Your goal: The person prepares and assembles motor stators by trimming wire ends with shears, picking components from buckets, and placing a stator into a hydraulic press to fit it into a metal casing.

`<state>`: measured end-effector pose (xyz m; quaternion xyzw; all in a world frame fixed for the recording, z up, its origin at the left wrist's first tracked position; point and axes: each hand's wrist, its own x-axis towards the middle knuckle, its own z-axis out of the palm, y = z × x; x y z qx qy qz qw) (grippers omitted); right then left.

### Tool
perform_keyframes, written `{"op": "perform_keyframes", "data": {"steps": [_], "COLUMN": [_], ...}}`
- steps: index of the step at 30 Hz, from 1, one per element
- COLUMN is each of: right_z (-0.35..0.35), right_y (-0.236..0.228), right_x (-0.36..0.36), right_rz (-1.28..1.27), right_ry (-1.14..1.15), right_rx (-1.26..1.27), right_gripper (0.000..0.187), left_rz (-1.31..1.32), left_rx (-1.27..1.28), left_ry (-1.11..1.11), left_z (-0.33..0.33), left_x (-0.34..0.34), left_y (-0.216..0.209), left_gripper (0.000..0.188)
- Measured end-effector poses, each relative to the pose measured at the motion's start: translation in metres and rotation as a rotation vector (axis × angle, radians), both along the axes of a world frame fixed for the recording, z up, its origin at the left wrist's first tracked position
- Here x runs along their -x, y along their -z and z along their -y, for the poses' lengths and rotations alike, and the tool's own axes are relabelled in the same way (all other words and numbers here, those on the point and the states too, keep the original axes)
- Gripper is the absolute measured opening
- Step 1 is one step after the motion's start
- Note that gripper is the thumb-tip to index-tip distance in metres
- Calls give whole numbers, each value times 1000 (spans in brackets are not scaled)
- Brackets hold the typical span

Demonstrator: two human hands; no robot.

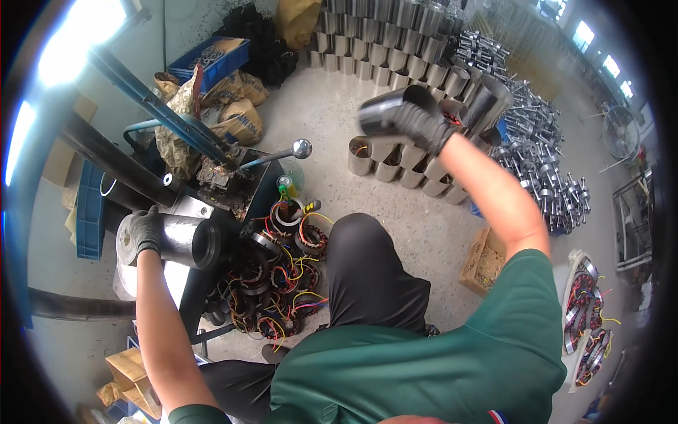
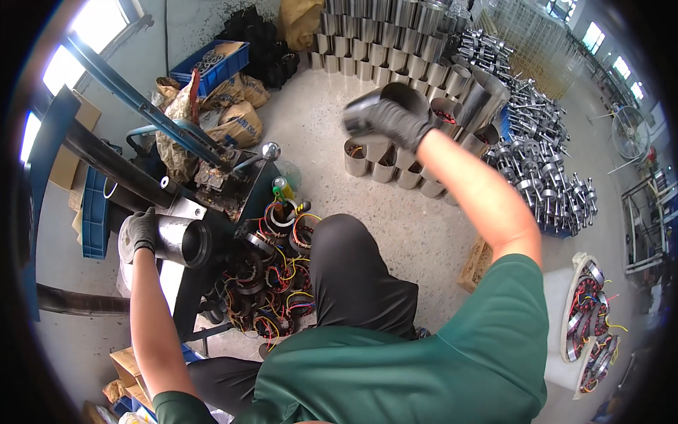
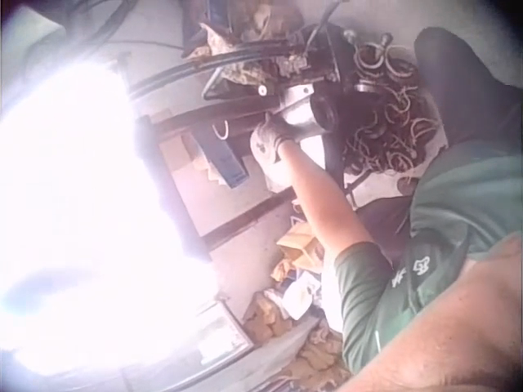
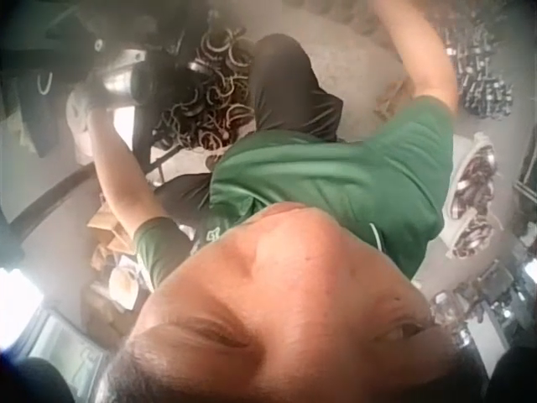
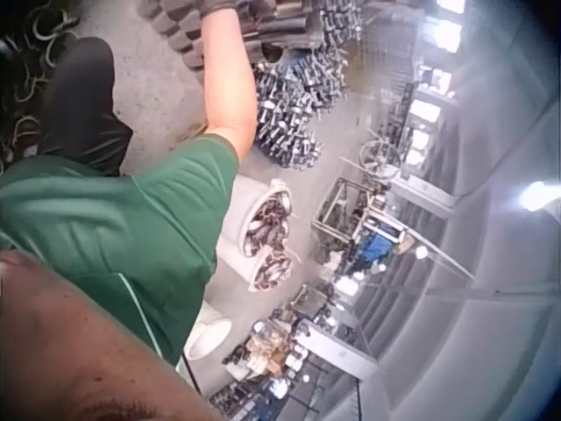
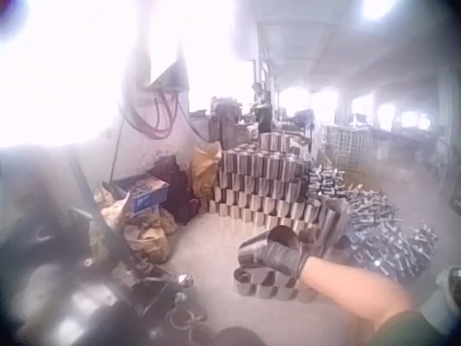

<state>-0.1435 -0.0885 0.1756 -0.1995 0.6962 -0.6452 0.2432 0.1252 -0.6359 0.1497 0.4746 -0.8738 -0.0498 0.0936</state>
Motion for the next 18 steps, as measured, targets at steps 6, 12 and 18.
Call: {"op": "perform_keyframes", "data": {"steps": [6, 12, 18], "right_z": [-101, -96, -104], "right_y": [-66, -54, -34], "right_x": [128, 145, 207], "right_rz": [195, -496, -486], "right_ry": [-321, 251, 210], "right_rx": [-597, -1350, -1566], "right_gripper": [36, 50, 51], "left_rz": [-174, -110, -206], "left_rx": [-33, -32, -58], "left_ry": [55, 16, 47], "left_z": [26, 22, 20], "left_x": [12, 14, 13], "left_y": [29, 15, 22], "left_gripper": [43, 44, 40]}}
